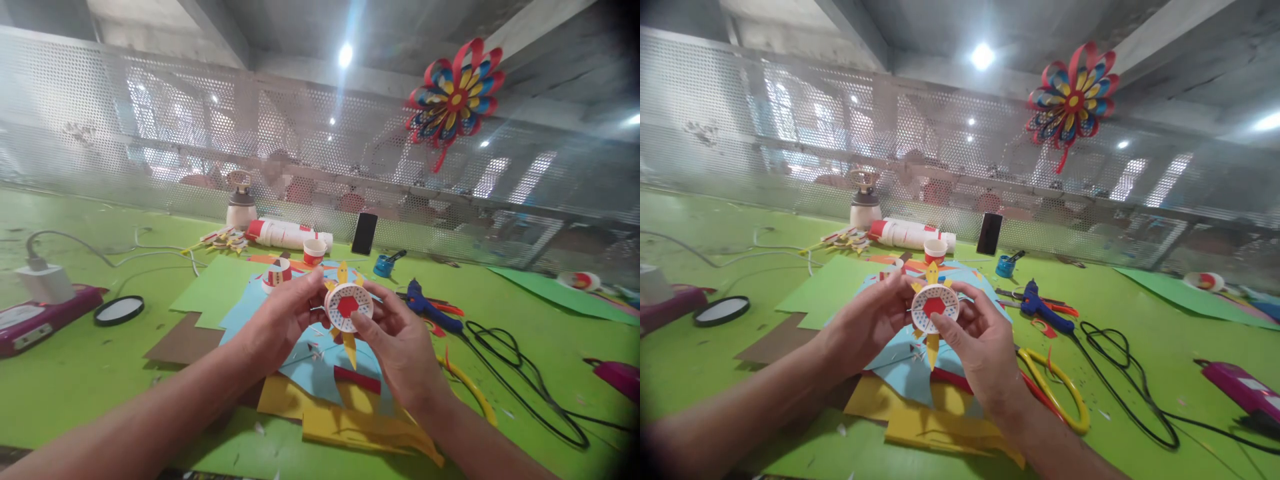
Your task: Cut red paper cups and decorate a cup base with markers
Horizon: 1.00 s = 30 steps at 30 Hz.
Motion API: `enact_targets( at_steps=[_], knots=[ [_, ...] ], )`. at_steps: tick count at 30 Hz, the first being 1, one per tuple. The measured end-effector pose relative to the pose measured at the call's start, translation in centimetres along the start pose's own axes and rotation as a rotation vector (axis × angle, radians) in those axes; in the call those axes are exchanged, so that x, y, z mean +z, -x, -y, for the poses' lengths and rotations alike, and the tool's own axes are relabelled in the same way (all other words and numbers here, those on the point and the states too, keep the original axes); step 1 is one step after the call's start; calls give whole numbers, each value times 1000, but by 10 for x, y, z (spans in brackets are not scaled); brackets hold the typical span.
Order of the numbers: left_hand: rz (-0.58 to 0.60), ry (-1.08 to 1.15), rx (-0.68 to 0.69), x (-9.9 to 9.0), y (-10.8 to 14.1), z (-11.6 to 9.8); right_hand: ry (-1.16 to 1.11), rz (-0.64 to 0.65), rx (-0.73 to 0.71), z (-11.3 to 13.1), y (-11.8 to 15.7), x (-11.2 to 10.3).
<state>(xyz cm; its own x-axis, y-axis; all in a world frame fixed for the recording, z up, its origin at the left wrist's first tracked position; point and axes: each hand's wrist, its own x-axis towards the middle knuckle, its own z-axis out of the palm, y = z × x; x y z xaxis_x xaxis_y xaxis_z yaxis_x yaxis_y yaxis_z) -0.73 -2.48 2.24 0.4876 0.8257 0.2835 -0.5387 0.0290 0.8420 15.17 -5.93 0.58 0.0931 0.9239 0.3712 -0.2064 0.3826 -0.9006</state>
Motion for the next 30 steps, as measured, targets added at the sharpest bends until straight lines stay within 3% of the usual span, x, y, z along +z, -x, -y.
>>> enact_targets(
  at_steps=[4,18,30],
  knots=[
    [-2,-136,13,1,2,1,69,-14,-65,2,3,1],
    [-26,-261,-3,-9,-4,6,237,-1,-200,9,4,-1],
    [6,-253,-6,-11,-5,9,334,86,-113,16,2,-5]
  ],
)
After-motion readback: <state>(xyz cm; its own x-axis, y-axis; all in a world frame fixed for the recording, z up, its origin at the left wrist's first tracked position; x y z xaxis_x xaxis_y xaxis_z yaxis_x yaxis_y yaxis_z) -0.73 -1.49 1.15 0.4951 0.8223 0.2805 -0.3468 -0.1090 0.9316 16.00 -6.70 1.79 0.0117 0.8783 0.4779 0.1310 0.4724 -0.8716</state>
